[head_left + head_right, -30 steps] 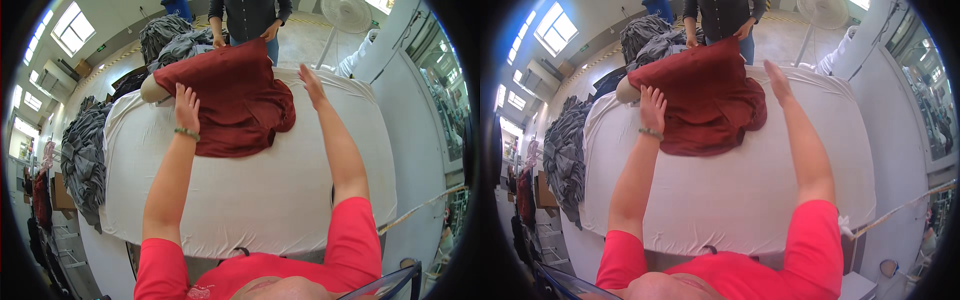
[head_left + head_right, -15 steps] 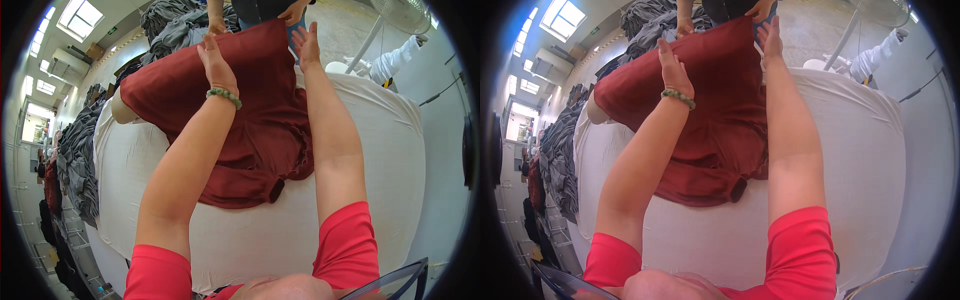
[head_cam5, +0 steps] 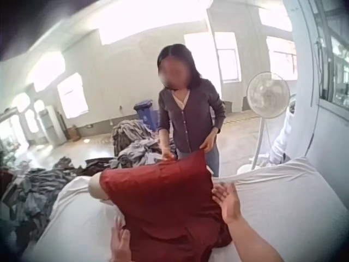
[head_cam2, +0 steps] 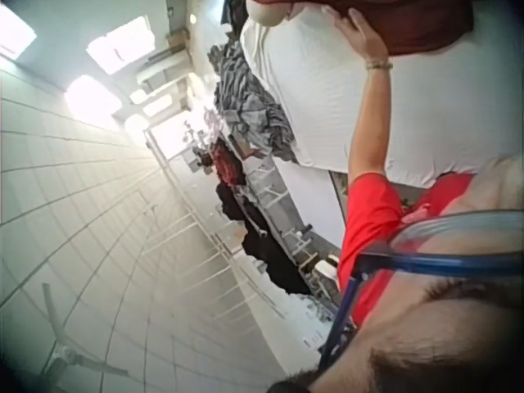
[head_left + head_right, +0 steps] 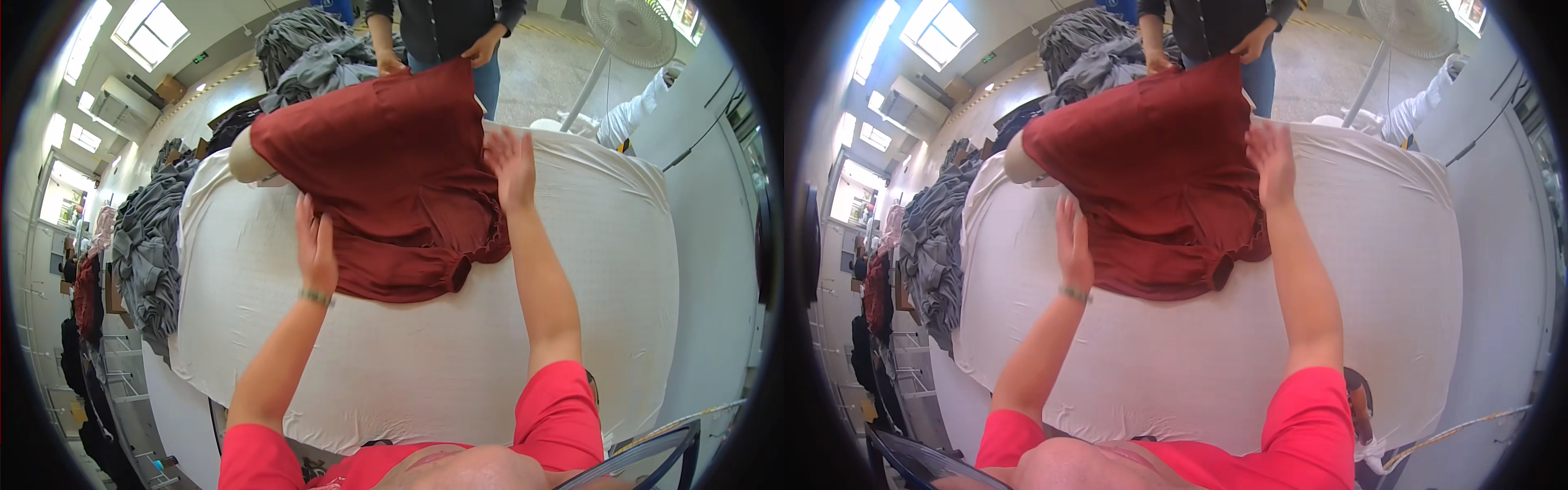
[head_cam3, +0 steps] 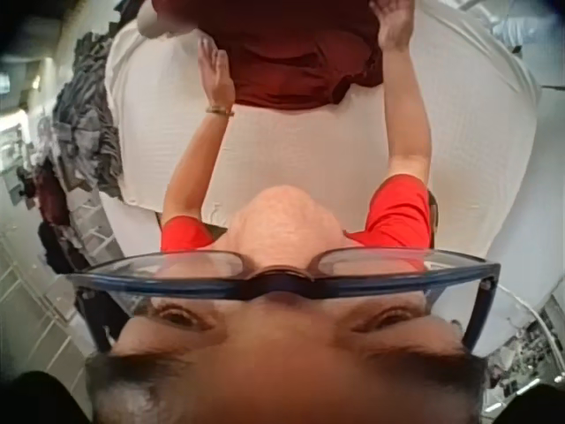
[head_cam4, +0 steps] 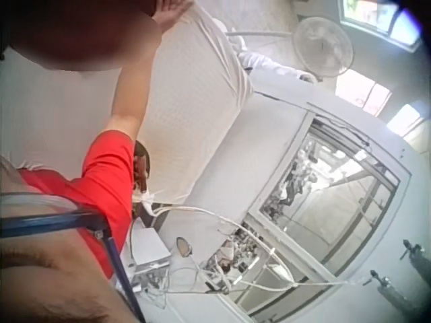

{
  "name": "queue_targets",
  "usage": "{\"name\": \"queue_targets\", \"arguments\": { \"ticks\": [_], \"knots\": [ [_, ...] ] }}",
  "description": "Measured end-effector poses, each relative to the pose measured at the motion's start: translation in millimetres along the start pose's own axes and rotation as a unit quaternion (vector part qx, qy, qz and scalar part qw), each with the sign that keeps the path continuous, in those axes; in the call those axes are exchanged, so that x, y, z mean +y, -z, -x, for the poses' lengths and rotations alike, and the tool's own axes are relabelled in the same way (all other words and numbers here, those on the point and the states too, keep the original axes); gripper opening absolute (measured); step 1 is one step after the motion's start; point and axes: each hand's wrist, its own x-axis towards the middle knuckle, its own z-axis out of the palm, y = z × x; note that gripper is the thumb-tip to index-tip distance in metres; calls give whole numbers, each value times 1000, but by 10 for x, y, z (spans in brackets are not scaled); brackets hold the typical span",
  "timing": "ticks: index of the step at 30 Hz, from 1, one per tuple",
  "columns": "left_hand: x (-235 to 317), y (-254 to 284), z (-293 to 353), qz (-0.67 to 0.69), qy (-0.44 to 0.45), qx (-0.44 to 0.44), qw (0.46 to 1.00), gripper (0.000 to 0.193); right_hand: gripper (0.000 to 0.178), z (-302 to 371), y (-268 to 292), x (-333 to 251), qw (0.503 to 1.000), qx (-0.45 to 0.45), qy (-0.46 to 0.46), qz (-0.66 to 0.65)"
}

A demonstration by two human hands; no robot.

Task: Ironing a red shirt on a table in a garment factory.

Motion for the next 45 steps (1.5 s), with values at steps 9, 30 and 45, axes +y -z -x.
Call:
{"name": "queue_targets", "arguments": {
  "ticks": [9, 30, 45],
  "knots": [
    [-824, 3566, 2493, -513, 156, 300, 789, 68, 54, 3434, 463, -801, 665, 35, 221, 713],
    [-979, 3555, 2655, -694, 244, 286, 614, 63, 42, 4554, 1317, -1272, 478, 284, -196, 808],
    [-1063, 3566, 2599, -732, 190, 301, 582, 58, 36, 4507, 1377, -1190, 448, 298, -145, 830]
  ]
}}
